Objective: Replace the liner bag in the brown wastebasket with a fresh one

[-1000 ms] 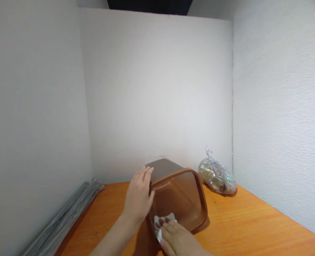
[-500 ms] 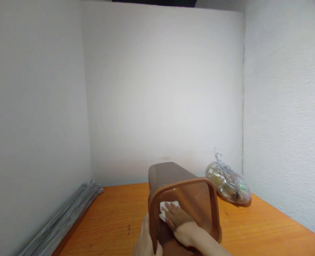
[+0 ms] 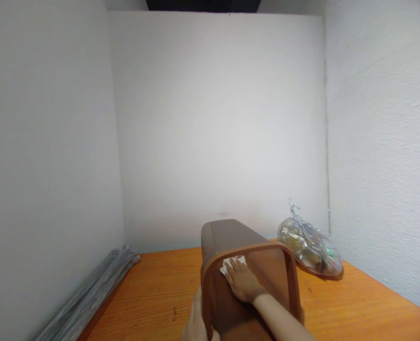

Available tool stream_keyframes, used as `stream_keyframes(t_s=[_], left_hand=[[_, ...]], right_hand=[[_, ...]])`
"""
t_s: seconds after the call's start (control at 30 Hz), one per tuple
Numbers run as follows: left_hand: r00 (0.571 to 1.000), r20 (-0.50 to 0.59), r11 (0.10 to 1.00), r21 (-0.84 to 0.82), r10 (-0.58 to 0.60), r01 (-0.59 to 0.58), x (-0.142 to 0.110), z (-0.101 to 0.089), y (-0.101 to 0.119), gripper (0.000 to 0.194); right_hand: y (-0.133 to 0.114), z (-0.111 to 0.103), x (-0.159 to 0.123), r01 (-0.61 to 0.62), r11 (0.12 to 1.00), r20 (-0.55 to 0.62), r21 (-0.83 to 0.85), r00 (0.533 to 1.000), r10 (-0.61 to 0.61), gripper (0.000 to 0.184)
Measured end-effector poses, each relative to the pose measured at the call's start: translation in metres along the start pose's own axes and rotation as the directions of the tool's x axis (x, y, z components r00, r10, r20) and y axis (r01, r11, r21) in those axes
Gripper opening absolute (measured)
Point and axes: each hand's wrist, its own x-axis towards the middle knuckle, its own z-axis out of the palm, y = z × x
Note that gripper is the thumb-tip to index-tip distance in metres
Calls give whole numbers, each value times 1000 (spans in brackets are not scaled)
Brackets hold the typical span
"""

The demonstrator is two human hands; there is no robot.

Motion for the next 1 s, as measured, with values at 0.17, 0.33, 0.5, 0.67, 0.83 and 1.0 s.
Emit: stream_keyframes(t_s=[0.17, 0.33, 0.5, 0.67, 0.83, 1.0], left_hand=[[998, 60, 998, 46, 30, -33, -1, -7, 4, 72], [999, 45, 998, 58, 23, -25, 2, -39, 41, 69], [998, 44, 970, 238, 35, -44, 29, -90, 86, 76], [986, 35, 875, 456, 163, -161, 62, -119, 143, 48], [913, 94, 833, 380, 398, -402, 74, -98, 159, 39], [883, 21, 848, 270, 469, -456, 73, -75, 137, 62]], right_hand=[[-9, -7, -46, 17, 998, 45, -60, 999, -14, 48], [-35, -37, -113, 81, 995, 49, -58, 996, -78, 47], [-60, -82, -152, 91, 996, 68, -20, 994, -90, 48], [-71, -84, -151, 159, 985, 24, -65, 987, -158, 44], [-66, -71, -142, 220, 974, 47, -53, 975, -217, 39], [-42, -60, -114, 176, 984, 60, -1, 983, -176, 40]])
